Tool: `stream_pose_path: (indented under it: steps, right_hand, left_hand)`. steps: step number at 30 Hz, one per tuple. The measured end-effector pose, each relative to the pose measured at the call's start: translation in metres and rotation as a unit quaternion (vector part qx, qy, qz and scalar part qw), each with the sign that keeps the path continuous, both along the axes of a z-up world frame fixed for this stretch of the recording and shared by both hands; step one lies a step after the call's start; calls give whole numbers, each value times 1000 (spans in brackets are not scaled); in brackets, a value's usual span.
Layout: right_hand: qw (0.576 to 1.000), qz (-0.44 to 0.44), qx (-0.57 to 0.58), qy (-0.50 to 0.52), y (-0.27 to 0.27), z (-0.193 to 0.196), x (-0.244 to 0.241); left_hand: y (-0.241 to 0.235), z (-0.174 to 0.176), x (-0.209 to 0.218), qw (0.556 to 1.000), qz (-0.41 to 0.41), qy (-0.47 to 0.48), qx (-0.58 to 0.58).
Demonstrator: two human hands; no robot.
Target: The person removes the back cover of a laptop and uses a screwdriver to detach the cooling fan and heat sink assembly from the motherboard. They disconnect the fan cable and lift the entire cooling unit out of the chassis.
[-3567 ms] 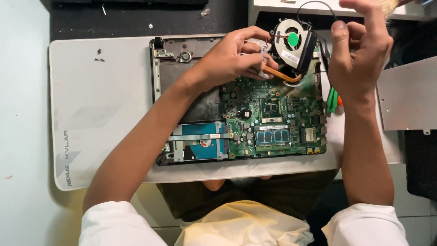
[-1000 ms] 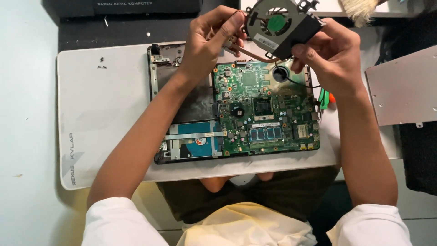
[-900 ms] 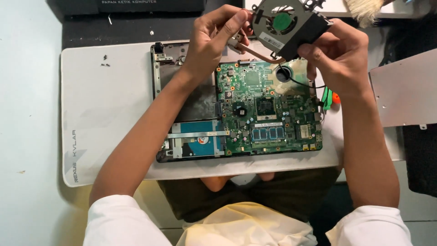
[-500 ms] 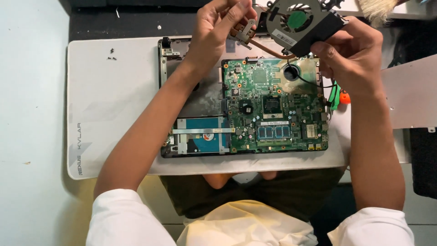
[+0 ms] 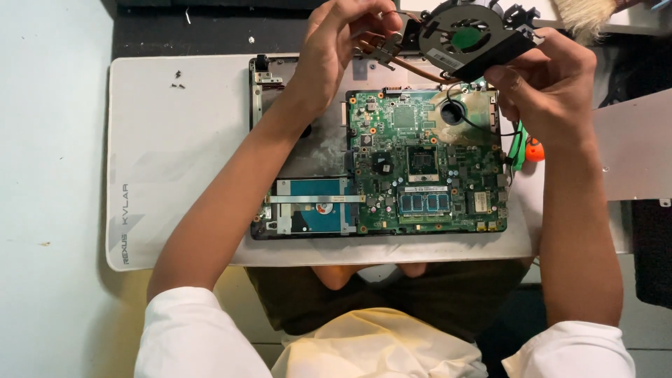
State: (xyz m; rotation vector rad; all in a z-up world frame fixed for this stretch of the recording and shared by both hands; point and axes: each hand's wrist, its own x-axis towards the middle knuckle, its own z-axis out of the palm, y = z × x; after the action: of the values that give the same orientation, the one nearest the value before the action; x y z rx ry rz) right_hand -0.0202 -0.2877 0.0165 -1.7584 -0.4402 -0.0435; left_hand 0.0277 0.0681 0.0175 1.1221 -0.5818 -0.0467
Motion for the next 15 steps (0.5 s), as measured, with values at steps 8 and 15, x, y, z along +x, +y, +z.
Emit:
stream_pose_path:
  steps: [8,15]
  right_hand:
    - [999,0,10,-34,-7,-3,2]
    - [986,18,1,-163,-6,-3,3]
  left_hand:
    - [4,14,-6,999,-29,-18,18]
    - [-7,-12,13,988,97,-65,101]
